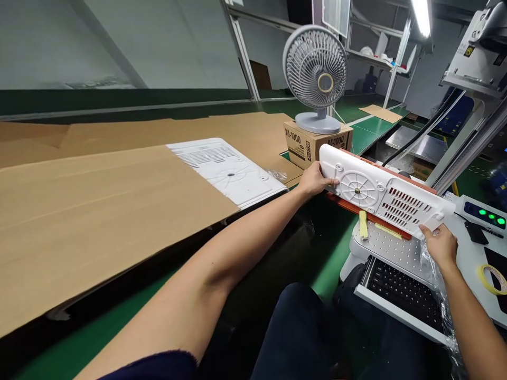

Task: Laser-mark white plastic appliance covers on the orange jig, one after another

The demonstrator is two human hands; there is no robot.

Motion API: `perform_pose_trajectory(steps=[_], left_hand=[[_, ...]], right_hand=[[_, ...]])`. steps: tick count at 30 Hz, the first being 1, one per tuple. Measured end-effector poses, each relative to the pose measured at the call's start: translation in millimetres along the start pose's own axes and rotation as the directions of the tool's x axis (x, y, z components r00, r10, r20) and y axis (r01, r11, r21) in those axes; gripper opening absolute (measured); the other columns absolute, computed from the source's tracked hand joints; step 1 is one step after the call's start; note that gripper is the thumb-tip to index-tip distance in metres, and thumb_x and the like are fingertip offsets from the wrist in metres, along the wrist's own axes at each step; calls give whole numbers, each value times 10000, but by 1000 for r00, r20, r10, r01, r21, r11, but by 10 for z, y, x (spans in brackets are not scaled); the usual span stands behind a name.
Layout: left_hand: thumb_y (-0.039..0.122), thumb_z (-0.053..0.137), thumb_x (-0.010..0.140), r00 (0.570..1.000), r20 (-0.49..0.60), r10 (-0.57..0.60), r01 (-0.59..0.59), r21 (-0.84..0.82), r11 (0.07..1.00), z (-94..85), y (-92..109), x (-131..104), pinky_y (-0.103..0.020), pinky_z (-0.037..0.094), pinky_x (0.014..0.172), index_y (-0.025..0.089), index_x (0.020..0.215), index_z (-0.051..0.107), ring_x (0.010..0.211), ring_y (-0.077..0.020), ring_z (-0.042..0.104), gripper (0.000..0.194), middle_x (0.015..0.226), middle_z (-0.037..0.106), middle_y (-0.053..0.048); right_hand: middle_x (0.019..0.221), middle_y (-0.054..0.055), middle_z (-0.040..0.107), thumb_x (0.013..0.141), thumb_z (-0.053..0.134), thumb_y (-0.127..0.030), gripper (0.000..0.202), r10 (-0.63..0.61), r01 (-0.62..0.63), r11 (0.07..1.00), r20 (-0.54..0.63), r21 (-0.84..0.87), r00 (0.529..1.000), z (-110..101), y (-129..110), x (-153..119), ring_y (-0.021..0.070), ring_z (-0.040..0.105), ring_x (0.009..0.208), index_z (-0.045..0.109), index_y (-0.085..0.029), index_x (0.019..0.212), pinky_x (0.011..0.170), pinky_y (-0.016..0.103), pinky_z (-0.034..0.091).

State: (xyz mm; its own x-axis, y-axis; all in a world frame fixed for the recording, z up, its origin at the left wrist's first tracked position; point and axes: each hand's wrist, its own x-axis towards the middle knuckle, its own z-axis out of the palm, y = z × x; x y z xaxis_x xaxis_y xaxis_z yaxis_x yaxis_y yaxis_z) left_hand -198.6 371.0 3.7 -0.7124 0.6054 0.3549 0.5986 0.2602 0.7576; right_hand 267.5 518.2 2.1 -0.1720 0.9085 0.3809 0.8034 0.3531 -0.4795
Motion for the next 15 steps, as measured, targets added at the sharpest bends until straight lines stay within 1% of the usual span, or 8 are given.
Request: perform_pose_trajectory(steps=[4, 6, 9, 12, 15], left_hand=[[639, 957, 686, 1000, 18, -6, 5, 28, 1000, -12, -28, -41, -466, 538, 933, 214, 1250, 602, 1149, -395, 671, 791, 1284, 721, -150], [653, 946, 698, 1000, 14, -6, 6, 32, 999, -2, -58, -69, -483, 534, 946, 231, 1251, 606, 1158, -406, 668, 775, 1296, 724, -151], [663, 952, 687, 1000, -3, -8, 8, 33, 999, 34, -92, -92, -499, 527, 963, 237, 1258, 614, 1175, -427, 661, 788, 1299, 728, -159], [665, 948, 692, 999, -25, -21, 21, 28, 999, 77, -108, -94, -500, 526, 974, 234, 1286, 607, 1168, -428, 665, 808, 1252, 742, -158], [628, 940, 719, 1000, -25, -14, 14, -10, 1000, 121, -121, -112, -519, 518, 1023, 223, 1324, 592, 1174, -425, 668, 807, 1244, 738, -168]], right_hand=[[1051, 121, 791, 881, 747, -656, 485, 23, -23, 999, 3, -27, 1000, 20, 11, 84, 364, 702, 952, 775, -223, 1098, 873, 441, 515], [1058, 115, 790, 880, 752, -658, 488, 26, -26, 999, 17, -32, 1000, 38, 34, 105, 360, 701, 954, 766, -224, 1104, 892, 447, 519], [1069, 114, 788, 898, 746, -655, 504, 23, -23, 1000, 25, -11, 999, 72, 67, 105, 353, 705, 962, 759, -225, 1161, 912, 450, 525], [1064, 117, 784, 904, 762, -626, 503, 31, -31, 999, 29, 22, 999, 81, 47, 89, 343, 713, 978, 757, -219, 1201, 917, 432, 529], [1082, 102, 786, 922, 770, -565, 456, 51, -53, 998, 86, 24, 995, 13, -34, 67, 334, 720, 1012, 745, -229, 1229, 919, 413, 522]])
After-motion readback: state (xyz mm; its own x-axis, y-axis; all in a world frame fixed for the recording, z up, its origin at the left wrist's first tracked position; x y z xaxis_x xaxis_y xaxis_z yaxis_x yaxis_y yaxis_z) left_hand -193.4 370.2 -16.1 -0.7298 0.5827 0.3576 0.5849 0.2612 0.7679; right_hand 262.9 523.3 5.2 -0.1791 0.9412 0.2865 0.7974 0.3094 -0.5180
